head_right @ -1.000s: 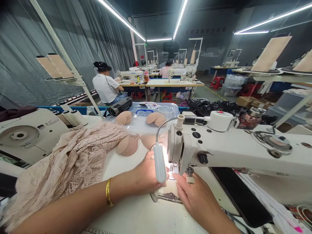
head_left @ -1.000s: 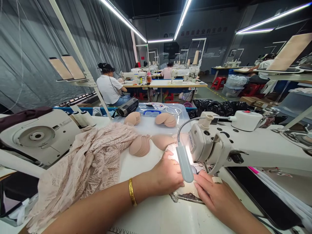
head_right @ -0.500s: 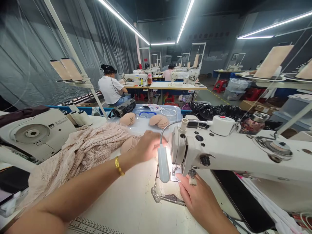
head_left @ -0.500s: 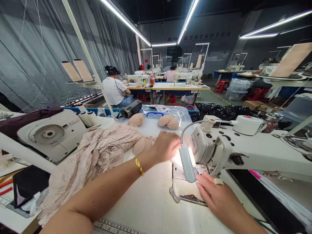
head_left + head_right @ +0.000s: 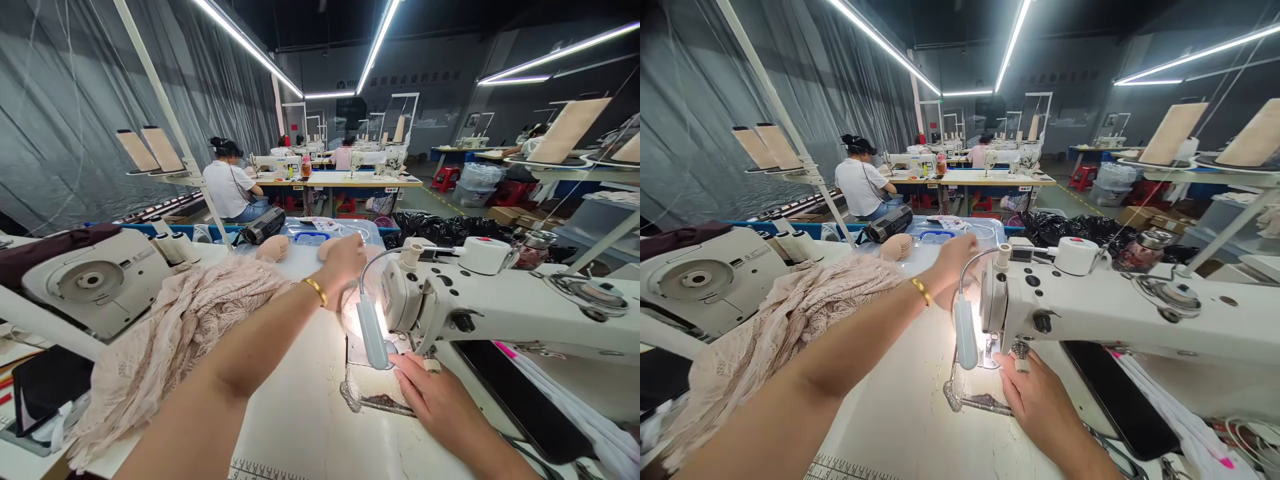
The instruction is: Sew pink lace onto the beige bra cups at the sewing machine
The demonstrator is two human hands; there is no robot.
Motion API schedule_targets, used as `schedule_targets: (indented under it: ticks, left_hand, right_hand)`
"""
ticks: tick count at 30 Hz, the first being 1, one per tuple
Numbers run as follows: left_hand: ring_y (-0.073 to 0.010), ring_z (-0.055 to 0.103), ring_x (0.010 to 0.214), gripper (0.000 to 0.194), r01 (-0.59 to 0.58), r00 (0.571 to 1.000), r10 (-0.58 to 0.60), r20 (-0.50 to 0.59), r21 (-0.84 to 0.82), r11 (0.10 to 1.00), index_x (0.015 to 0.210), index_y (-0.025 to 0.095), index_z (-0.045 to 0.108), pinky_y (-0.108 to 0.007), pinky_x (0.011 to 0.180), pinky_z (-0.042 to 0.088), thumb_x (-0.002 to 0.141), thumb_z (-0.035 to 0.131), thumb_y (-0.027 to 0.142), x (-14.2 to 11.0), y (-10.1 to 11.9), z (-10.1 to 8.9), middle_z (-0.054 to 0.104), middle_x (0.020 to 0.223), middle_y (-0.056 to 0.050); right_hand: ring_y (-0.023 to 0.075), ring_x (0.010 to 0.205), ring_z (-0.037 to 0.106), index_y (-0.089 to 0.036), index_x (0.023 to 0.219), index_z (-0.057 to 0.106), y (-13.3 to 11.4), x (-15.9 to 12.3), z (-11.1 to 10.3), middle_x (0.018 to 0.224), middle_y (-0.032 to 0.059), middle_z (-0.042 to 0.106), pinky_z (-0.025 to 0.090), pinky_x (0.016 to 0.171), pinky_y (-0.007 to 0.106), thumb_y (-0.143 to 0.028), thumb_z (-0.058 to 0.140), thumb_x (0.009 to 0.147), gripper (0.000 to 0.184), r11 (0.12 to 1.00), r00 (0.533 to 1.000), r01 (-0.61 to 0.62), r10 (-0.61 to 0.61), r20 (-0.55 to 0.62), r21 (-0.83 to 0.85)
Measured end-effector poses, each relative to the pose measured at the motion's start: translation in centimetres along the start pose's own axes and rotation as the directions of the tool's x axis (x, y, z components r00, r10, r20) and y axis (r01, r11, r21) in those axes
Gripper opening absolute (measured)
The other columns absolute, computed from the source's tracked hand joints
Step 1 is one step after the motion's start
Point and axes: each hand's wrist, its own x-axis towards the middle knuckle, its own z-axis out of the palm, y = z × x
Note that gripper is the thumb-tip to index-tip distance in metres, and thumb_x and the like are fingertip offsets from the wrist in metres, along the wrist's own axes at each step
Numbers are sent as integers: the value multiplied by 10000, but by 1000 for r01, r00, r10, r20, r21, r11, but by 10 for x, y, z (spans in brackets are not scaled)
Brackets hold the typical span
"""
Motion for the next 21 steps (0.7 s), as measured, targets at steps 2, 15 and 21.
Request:
schedule_targets:
  ticks: [2,15,21]
  left_hand:
    - [-199,652,897,200,30,996,-29,-80,1,1000,1190,197,635,-334,785,551,990,631,193,-5,-14,-32,688,1021,-31]
    - [-208,604,954,321,-685,727,625,285,240,688,954,192,605,-336,892,460,766,583,-68,-201,-99,17,686,1081,-52]
    - [-197,572,793,194,-760,628,665,403,138,635,826,183,571,-310,708,466,781,602,-3,-172,-66,33,670,926,-51]
  right_hand:
    - [282,1013,751,-276,1219,699,0,-1,0,991,69,775,555,710,346,-311,365,1134,346,999,1000,-21,20,11,35]
    - [221,757,695,-292,1193,692,-1,1,-3,972,44,737,550,640,331,-353,364,1138,338,995,992,-94,91,92,36]
    - [227,704,642,-258,1136,693,-6,6,-10,860,33,687,489,614,335,-293,364,1115,332,999,996,-37,38,81,-10]
